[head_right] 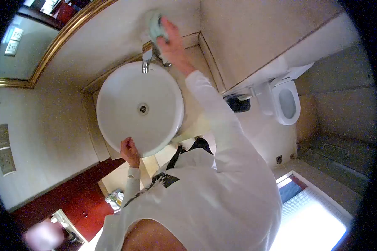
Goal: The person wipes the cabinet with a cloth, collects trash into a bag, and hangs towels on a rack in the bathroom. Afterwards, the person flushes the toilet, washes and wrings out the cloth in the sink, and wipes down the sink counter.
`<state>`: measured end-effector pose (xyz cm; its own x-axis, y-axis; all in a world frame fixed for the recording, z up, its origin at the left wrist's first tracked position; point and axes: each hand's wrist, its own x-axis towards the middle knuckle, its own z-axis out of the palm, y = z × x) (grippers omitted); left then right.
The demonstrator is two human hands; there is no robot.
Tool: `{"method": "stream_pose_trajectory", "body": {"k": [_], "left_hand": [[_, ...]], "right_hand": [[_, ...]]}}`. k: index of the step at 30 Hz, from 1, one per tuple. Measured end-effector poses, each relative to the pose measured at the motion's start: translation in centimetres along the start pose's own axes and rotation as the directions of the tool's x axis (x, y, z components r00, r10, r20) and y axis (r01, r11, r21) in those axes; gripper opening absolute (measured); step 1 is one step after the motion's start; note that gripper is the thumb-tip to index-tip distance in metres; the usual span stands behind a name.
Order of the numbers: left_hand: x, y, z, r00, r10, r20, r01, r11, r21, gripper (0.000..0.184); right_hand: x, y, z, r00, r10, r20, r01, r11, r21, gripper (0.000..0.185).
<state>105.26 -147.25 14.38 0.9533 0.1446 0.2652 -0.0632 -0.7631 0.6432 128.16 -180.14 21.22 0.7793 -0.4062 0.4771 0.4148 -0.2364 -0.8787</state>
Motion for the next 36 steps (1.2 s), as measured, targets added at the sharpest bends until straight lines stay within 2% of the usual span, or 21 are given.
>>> {"method": "stream_pose_trajectory", "body": {"k": [1,2,4,5,7,8,10,11,13,14,16,17,19,20,22,26,28,30,32,34,36], "left_hand": [[0.0,0.4,0.5,1.000,-0.001,0.007,0.001,1.000,0.008,0.013],[-0.2,0.4,0.5,0.999,-0.039,-0.001,0.039,0.998,0.039,0.012],[0.2,0.8,0.7,0.996,-0.085,-0.016,0.086,0.994,0.067,0.012],[0.2,1.2,0.5,0.995,-0.098,-0.006,0.098,0.992,0.081,0.012],[0.2,1.4,0.4,0.993,-0.115,0.004,0.114,0.989,0.099,0.013],[0.2,1.3,0.4,0.995,-0.101,0.015,0.099,0.990,0.105,0.013],[0.6,1.0,0.6,0.996,-0.088,0.024,0.085,0.990,0.111,0.014],[0.5,0.8,0.6,0.996,-0.087,0.026,0.084,0.992,0.097,0.014],[0.2,0.7,0.0,0.995,-0.088,0.047,0.083,0.992,0.093,0.014],[0.3,0.8,0.0,0.994,-0.096,0.048,0.091,0.991,0.094,0.014],[0.4,0.8,-0.1,0.994,-0.100,0.051,0.095,0.991,0.092,0.014],[0.3,0.7,-0.1,0.995,-0.087,0.046,0.083,0.993,0.083,0.013],[0.2,0.9,0.1,0.996,-0.083,0.040,0.080,0.994,0.077,0.013],[0.3,1.2,-0.1,0.995,-0.088,0.040,0.085,0.994,0.071,0.013],[0.4,1.3,-0.2,0.996,-0.085,0.041,0.082,0.994,0.066,0.013],[0.0,1.1,0.1,0.994,-0.104,0.042,0.100,0.991,0.084,0.012],[0.2,1.0,0.3,0.994,-0.106,0.034,0.102,0.990,0.099,0.012],[0.1,1.2,0.3,0.998,-0.056,0.030,0.051,0.989,0.141,0.012],[0.1,1.0,0.3,0.996,-0.085,0.041,0.078,0.984,0.159,0.012],[-0.1,1.1,0.1,0.991,-0.118,0.056,0.106,0.979,0.176,0.012],[0.3,1.4,0.0,0.995,-0.053,0.088,0.039,0.987,0.158,0.012]], "right_hand": [[0.3,1.7,0.6,0.988,-0.125,0.092,0.131,0.989,-0.063,0.058],[-0.2,2.8,0.7,0.989,-0.115,0.089,0.120,0.991,-0.063,0.058],[-1.2,4.8,0.7,0.996,0.004,0.089,0.001,0.999,-0.050,0.062],[-2.4,6.7,0.6,0.995,0.012,0.098,-0.007,0.999,-0.051,0.062],[-5.8,11.3,0.2,0.962,0.249,0.112,-0.214,0.943,-0.253,0.060],[-7.5,14.1,-0.2,0.961,0.252,0.116,-0.216,0.943,-0.255,0.060],[-9.7,18.4,-1.5,0.886,0.422,0.195,-0.301,0.840,-0.451,0.060],[-9.3,17.3,-2.5,0.881,0.428,0.200,-0.305,0.838,-0.452,0.060],[-8.3,11.8,-4.6,0.786,0.510,0.350,-0.197,0.743,-0.640,0.055],[-8.8,11.6,-5.7,0.784,0.514,0.348,-0.200,0.740,-0.642,0.055],[-9.5,11.3,-7.7,0.770,0.365,0.524,-0.033,0.842,-0.539,0.051],[-9.8,9.7,-7.8,0.769,0.367,0.524,-0.032,0.840,-0.541,0.051],[-9.0,4.5,-8.0,0.874,0.195,0.445,-0.045,0.945,-0.325,0.051],[-7.8,2.9,-7.9,0.872,0.199,0.447,-0.050,0.945,-0.323,0.051],[-5.6,0.5,-7.6,0.875,-0.079,0.477,0.276,0.892,-0.358,0.050],[-3.9,4.1,-5.4,0.844,-0.090,0.529,0.375,0.805,-0.461,0.048],[-5.7,10.1,-4.3,0.823,-0.273,0.499,0.494,0.777,-0.390,0.047],[-6.6,11.4,-3.7,0.817,-0.251,0.519,0.495,0.767,-0.409,0.047],[-7.3,12.1,-3.4,0.808,-0.225,0.545,0.497,0.758,-0.424,0.047],[-7.9,12.0,-3.5,0.841,-0.180,0.511,0.420,0.812,-0.405,0.048],[-9.0,12.1,-3.7,0.855,-0.164,0.492,0.401,0.810,-0.427,0.049]]}}
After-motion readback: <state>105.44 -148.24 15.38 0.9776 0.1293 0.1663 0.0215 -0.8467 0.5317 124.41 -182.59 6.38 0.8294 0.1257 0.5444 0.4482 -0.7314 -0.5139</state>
